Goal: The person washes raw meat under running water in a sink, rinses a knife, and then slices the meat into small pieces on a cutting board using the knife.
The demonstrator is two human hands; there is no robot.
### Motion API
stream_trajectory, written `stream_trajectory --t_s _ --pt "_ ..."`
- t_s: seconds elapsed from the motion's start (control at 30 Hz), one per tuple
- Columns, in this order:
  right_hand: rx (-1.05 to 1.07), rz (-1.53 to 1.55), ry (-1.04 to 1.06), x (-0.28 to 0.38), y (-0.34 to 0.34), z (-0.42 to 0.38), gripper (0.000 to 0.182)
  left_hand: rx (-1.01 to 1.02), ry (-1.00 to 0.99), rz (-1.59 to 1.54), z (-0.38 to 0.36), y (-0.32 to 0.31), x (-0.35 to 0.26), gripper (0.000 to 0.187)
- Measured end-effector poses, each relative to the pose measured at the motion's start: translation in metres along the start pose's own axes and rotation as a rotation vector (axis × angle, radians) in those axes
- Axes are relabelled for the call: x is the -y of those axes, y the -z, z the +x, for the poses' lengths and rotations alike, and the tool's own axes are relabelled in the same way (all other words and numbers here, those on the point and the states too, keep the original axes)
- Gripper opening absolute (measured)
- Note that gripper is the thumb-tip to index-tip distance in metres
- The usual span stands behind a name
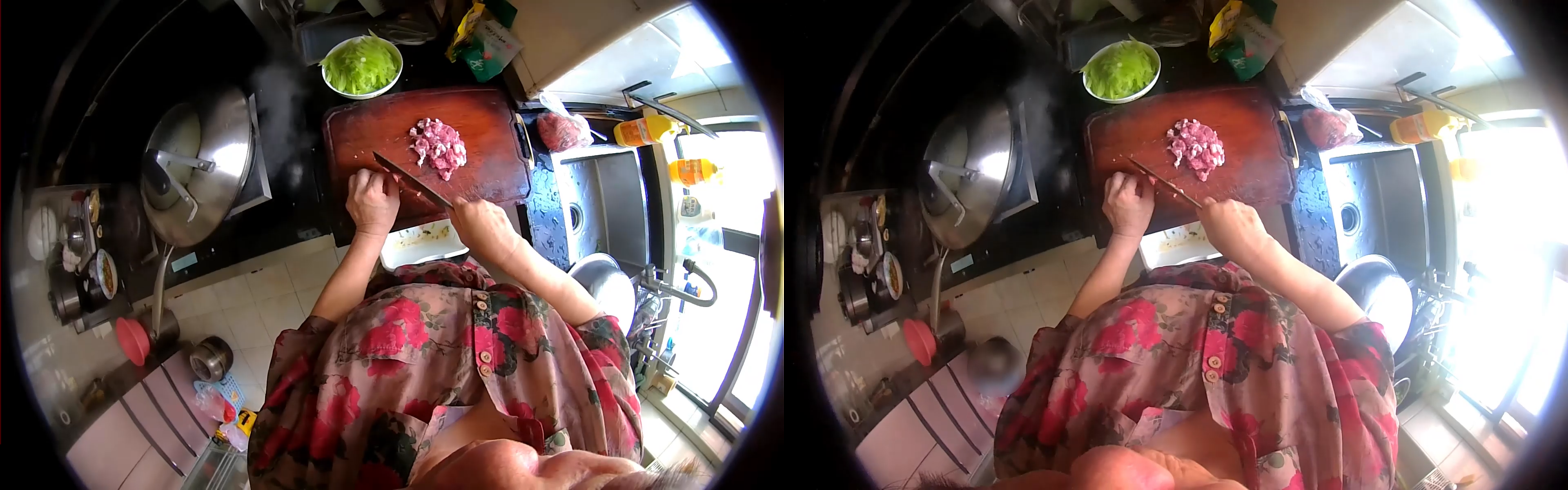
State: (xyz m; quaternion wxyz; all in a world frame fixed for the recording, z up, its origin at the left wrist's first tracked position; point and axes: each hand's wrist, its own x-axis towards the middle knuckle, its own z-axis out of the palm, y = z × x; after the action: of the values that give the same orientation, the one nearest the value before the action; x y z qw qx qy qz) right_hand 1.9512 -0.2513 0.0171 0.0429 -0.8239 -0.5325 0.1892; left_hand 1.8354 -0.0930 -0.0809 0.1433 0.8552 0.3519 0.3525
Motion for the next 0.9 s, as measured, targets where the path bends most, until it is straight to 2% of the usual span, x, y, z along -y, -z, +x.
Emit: stream_trajectory --t_s 0.07,0.13,0.2,0.27,0.33,0.4,0.53,0.6,0.67,0.73,0.87,0.9 --pt "-0.053 0.063 0.016 -0.002 -0.011 0.002 0.016 0.034 -0.016 0.004 -0.003 -0.001 0.001 0.012" --pt "0.029 0.09 0.031 0.005 -0.017 0.029 0.017 0.058 -0.019 0.008 -0.006 -0.004 0.004 0.011" --pt "0.004 0.02 0.041 0.015 -0.029 0.061 0.015 0.059 -0.045 0.016 -0.003 -0.004 0.005 0.01" --pt "-0.027 0.062 0.04 0.012 -0.016 0.069 0.015 0.023 -0.057 -0.014 -0.004 -0.003 0.005 0.008" --pt "-0.054 0.088 0.039 0.007 0.001 0.064 0.015 -0.003 -0.052 -0.049 -0.005 -0.003 0.004 0.007" --pt "0.044 0.09 -0.095 0.001 0.011 0.042 0.016 -0.023 -0.025 -0.077 -0.004 -0.004 0.005 0.007" --pt "0.012 0.084 -0.01 0.003 0.013 0.004 0.017 -0.031 -0.027 -0.058 -0.004 -0.004 0.007 0.006" --pt "0.033 0.005 0.021 0.005 -0.003 0.013 0.015 0.009 -0.035 -0.021 -0.004 -0.003 0.006 0.006" --pt "0.008 0.145 -0.039 0.011 -0.017 0.035 0.013 0.051 -0.008 -0.027 -0.009 -0.001 0.007 0.006" --pt "0.008 0.132 -0.006 0.021 -0.026 0.072 0.013 0.089 -0.042 -0.031 -0.007 -0.003 0.009 0.005" --pt "-0.046 0.064 0.037 0.011 -0.006 0.069 0.012 0.012 -0.054 -0.064 -0.006 -0.001 0.005 0.005" --pt "-0.057 0.077 -0.039 0.008 -0.002 0.059 0.013 -0.02 -0.053 -0.078 -0.006 -0.002 0.006 0.006"
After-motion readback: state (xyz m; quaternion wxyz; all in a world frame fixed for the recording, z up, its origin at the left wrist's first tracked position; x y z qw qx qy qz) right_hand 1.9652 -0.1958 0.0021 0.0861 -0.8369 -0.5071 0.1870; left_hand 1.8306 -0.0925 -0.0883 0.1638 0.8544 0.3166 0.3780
